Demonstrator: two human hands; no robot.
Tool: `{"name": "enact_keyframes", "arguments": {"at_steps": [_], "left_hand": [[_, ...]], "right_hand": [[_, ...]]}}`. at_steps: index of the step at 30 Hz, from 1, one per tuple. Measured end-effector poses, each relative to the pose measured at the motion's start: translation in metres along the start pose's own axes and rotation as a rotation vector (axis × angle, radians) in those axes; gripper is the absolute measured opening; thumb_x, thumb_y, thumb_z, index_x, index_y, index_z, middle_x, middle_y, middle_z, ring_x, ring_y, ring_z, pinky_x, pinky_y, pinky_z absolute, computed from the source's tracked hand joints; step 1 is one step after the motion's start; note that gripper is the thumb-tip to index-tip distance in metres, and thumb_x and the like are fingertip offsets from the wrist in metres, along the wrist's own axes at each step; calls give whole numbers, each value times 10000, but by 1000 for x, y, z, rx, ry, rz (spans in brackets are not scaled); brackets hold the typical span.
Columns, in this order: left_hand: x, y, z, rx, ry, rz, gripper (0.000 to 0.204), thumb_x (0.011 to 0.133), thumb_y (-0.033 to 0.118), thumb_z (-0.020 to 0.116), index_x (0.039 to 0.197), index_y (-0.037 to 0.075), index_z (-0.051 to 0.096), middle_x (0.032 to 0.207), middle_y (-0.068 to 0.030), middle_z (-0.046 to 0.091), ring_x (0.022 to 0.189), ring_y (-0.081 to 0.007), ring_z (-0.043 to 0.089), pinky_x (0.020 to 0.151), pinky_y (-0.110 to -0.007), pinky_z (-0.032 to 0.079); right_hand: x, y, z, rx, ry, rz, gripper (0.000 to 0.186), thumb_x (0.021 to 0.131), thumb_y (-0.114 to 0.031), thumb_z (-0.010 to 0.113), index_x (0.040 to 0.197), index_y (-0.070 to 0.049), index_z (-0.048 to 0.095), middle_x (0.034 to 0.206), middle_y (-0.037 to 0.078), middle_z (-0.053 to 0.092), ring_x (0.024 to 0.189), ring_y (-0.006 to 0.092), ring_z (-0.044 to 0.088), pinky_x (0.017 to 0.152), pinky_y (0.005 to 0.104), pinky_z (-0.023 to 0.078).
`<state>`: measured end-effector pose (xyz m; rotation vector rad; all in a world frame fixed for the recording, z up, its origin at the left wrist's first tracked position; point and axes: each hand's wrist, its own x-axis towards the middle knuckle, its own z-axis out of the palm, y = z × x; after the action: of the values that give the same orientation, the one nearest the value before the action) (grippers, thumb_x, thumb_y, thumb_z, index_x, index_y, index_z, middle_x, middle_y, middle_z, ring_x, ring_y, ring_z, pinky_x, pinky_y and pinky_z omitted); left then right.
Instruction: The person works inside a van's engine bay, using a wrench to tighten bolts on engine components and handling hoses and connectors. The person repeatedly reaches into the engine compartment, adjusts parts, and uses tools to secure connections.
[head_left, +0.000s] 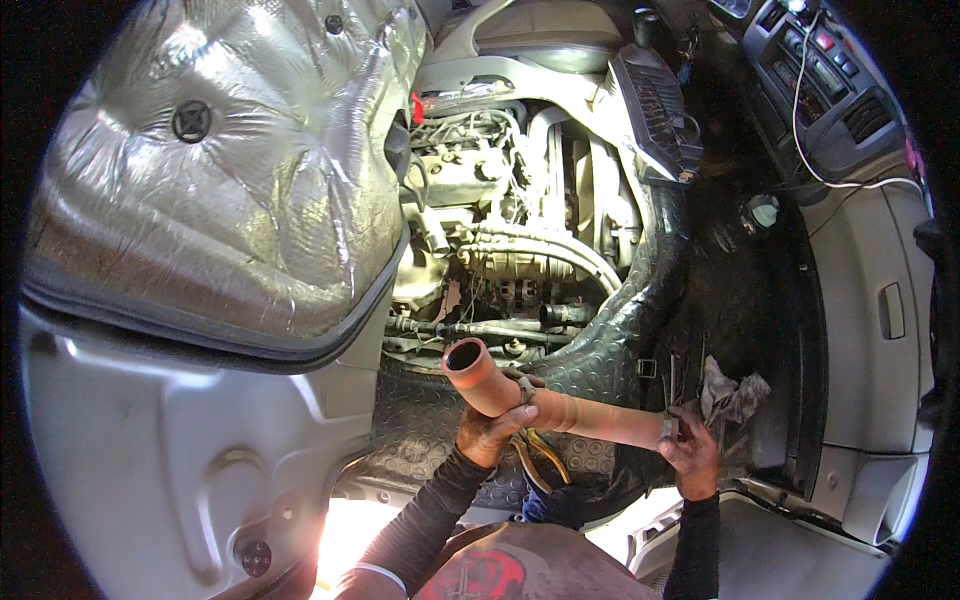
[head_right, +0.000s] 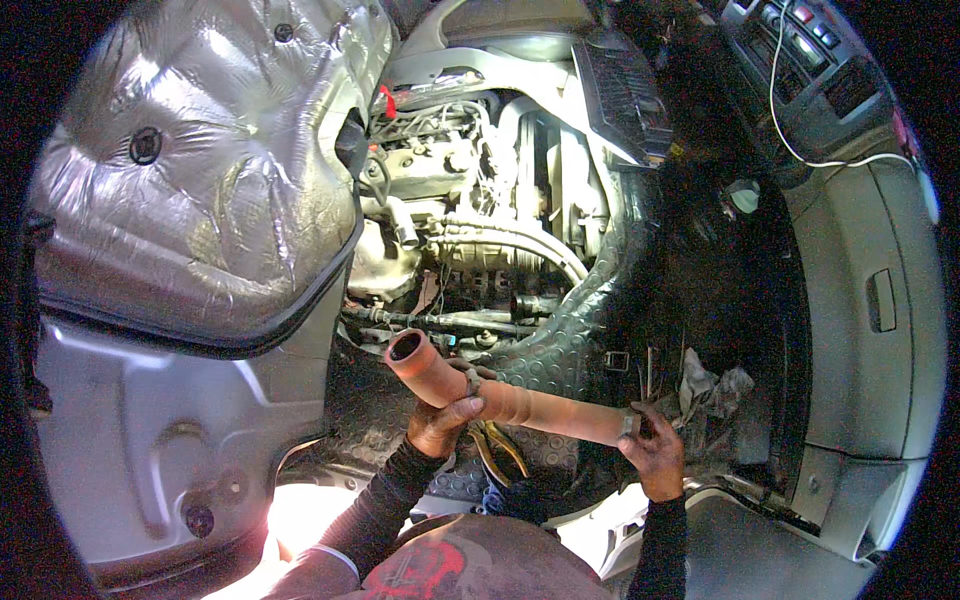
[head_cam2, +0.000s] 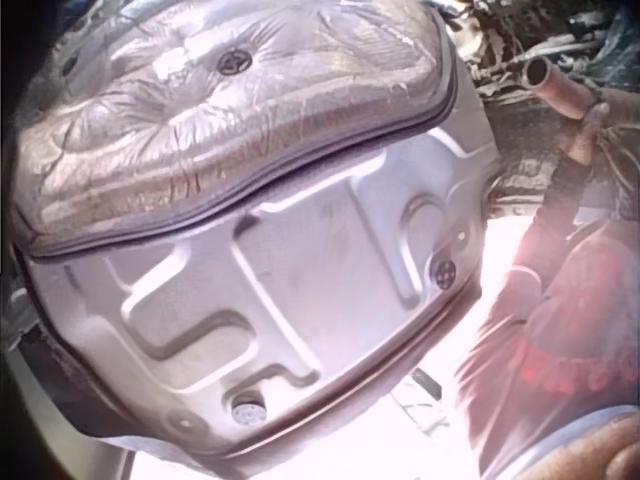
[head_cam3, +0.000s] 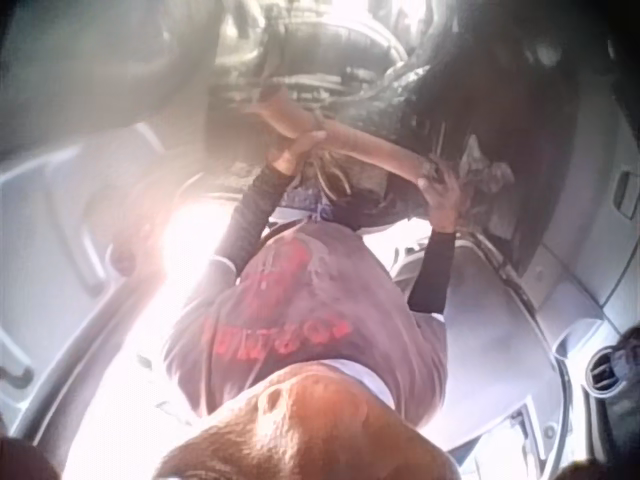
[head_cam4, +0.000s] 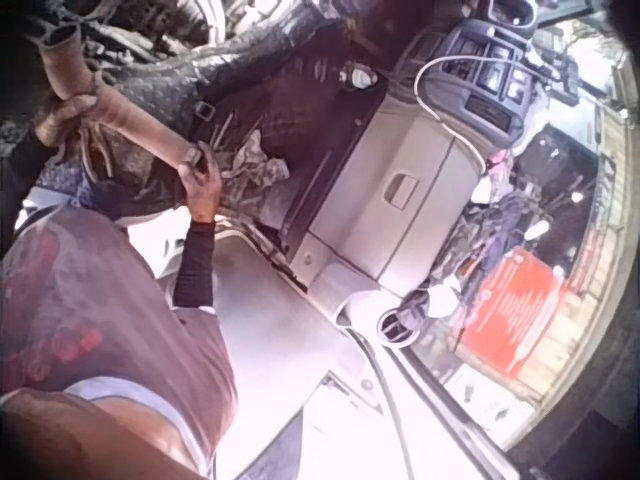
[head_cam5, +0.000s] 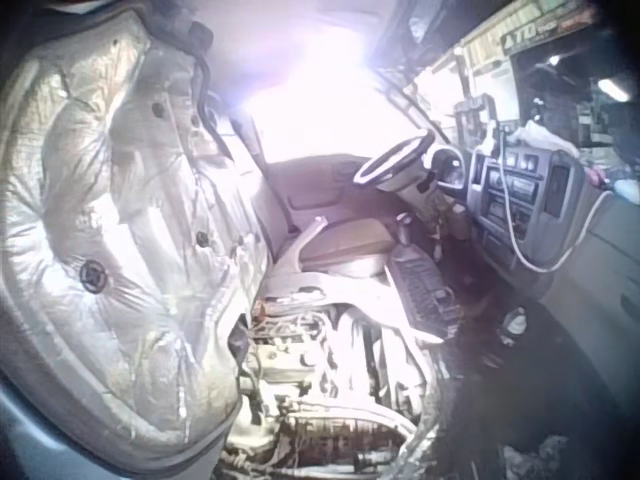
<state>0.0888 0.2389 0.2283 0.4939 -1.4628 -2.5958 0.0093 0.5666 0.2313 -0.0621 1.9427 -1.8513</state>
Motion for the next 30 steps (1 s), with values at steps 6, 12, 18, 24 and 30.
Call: {"name": "enact_keyframes", "arguments": {"at_steps": [6, 12, 18, 24, 30], "left_hand": [[0, -4, -6, -38, -43, -128, 513, 783, 166, 786, 1204, 24, 530, 1197, -126, 615, 1137, -231, 575, 1011, -392, 443], [-24, 26, 21, -14, -182, -220, 728, 773, 120, 782, 1401, -13, 438, 1322, -116, 564, 1229, -254, 532, 1060, -399, 404], [-26, 49, 3, 93, -608, -72, 957, 684, 176, 867, 1478, 34, 354, 1467, -140, 448, 1351, -285, 442, 1153, -433, 329], [-20, 15, -18, -240, 146, -230, 604, 845, 275, 723, 1335, -11, 518, 1262, -125, 601, 1151, -265, 598, 958, -408, 511], [71, 11, -57, 58, 657, -244, 640, 885, 465, 690, 1282, -16, 544, 1230, -142, 566, 1048, -248, 608, 772, -387, 556]], "right_hand": [[2, -9, 30, 175, 123, 42, 723, 766, -308, 840, 1307, 9, 481, 1079, 118, 621, 954, 229, 665, 734, 391, 607], [14, -9, 36, 401, 309, -62, 506, 833, -301, 772, 1176, -17, 533, 978, 80, 646, 815, 187, 662, 600, 329, 582], [36, -19, 38, 403, 259, -63, 441, 838, -356, 747, 1108, -41, 598, 920, 43, 628, 743, 148, 635, 579, 296, 545], [49, -22, 43, 185, 278, -21, 609, 791, -391, 780, 1225, -45, 530, 911, 34, 615, 710, 123, 606, 469, 286, 495], [94, -21, 97, -134, 58, -133, 609, 804, -281, 805, 1272, -26, 508, 1048, 114, 623, 985, 206, 619, 892, 371, 510]]}}
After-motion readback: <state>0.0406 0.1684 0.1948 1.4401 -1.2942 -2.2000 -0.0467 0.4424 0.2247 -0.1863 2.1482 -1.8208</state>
